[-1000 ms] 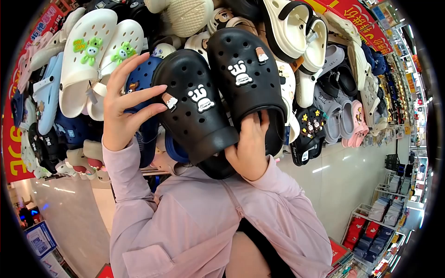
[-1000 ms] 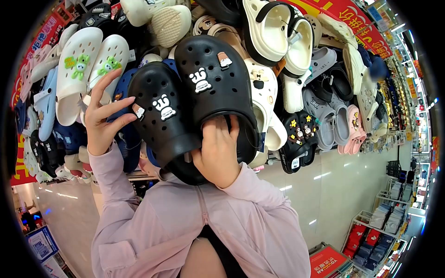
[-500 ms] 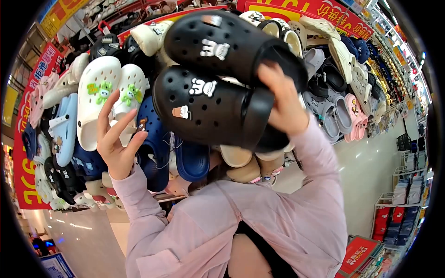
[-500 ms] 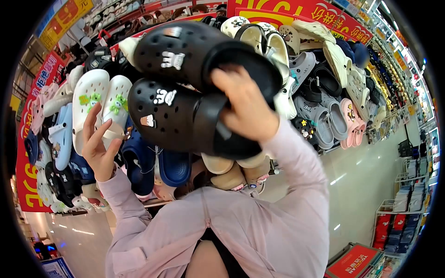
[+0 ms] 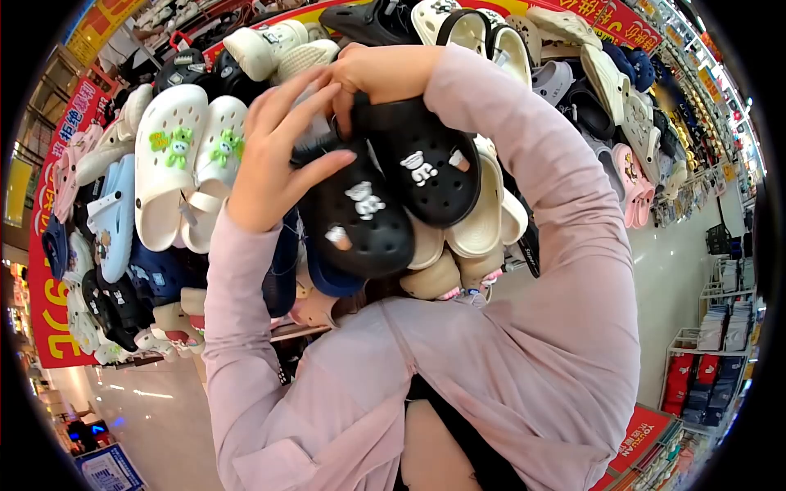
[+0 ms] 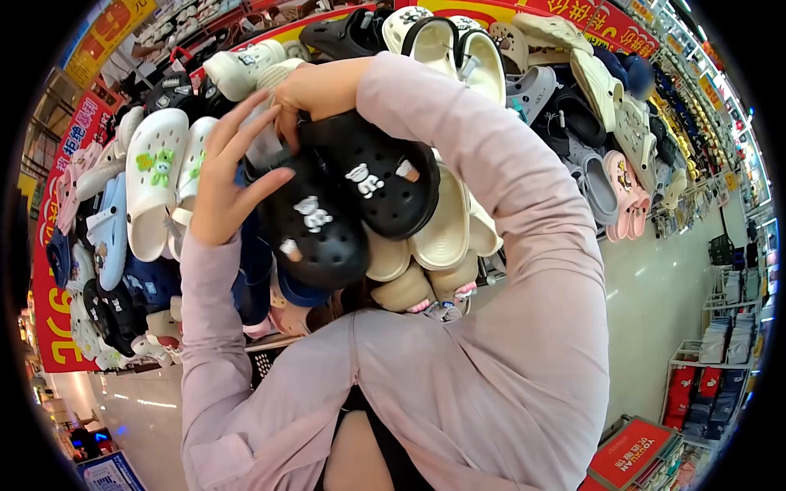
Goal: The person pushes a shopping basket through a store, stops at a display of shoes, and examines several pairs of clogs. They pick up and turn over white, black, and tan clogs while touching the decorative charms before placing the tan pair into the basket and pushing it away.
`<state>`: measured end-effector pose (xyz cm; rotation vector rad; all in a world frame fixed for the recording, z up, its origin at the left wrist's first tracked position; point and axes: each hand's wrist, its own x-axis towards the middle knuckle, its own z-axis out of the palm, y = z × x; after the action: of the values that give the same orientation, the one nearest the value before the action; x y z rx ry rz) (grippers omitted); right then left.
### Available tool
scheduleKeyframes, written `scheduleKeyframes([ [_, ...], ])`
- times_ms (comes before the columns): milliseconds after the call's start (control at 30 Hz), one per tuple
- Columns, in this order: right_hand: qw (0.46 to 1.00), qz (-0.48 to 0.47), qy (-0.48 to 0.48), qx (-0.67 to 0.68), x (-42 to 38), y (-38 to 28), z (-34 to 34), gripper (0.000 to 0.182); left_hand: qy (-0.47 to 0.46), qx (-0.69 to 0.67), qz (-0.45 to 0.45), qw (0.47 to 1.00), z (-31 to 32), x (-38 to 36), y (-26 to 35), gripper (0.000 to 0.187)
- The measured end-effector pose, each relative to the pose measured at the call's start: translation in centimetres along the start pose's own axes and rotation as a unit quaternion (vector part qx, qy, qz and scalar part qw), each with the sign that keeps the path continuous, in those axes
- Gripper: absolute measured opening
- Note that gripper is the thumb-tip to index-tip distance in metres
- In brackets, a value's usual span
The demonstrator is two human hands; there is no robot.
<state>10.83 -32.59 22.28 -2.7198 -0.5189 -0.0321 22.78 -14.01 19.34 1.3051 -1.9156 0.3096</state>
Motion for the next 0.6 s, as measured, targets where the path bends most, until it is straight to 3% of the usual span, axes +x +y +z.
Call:
scheduleKeyframes([
  [33,0.999,-0.010,0.033,-0.027,0.4,0.7,0.5,0.027,0.006,-0.013,-0.008,1.000,1.1,-0.2,-0.6,0.059],
  [100,0.996,0.079,0.034,-0.017,-0.5,0.7,0.0,0.031,0.027,-0.080,-0.109,0.990,1.9,-0.8,-1.3,0.052],
  [133,0.993,0.061,0.098,-0.024,-1.4,0.6,-0.4,0.030,0.066,-0.084,-0.108,0.988,2.1,-1.3,-1.6,0.046],
  [167,0.987,0.104,0.118,0.008,-2.3,0.4,-1.1,0.026,0.070,-0.084,-0.111,0.988,2.1,-1.7,-2.0,0.046],
  [233,0.970,0.102,0.206,0.077,-4.5,0.1,-2.0,0.025,0.043,-0.160,-0.194,0.967,2.0,-2.7,-2.5,0.038],
  [300,0.933,0.212,0.240,0.166,-5.7,-4.9,-3.0,0.021,0.027,-0.192,-0.197,0.961,2.0,-3.0,-2.7,0.032],
  [333,0.953,0.135,0.265,0.058,-6.1,-3.9,-1.9,0.025,-0.001,-0.233,-0.207,0.950,1.9,-3.2,-3.0,0.031],
  [400,0.950,0.197,0.238,0.043,-7.3,-4.5,-0.1,0.030,-0.035,-0.321,-0.254,0.912,2.0,-3.4,-3.8,0.036],
  [500,0.952,0.186,0.237,-0.048,-7.1,-4.4,3.1,0.039,-0.046,-0.317,-0.260,0.911,2.1,-2.5,-2.4,0.040],
  [533,0.952,0.212,0.215,-0.041,-6.9,-4.5,3.6,0.036,-0.013,-0.268,-0.222,0.937,2.5,-2.3,-2.1,0.043],
  [567,0.951,0.239,0.193,-0.034,-6.8,-4.5,4.0,0.034,-0.003,-0.172,-0.129,0.977,2.7,-2.1,-2.1,0.042],
  [600,0.946,0.212,0.246,0.023,-6.7,-4.1,4.6,0.028,0.004,-0.161,-0.113,0.980,2.8,-2.1,-2.0,0.042],
])
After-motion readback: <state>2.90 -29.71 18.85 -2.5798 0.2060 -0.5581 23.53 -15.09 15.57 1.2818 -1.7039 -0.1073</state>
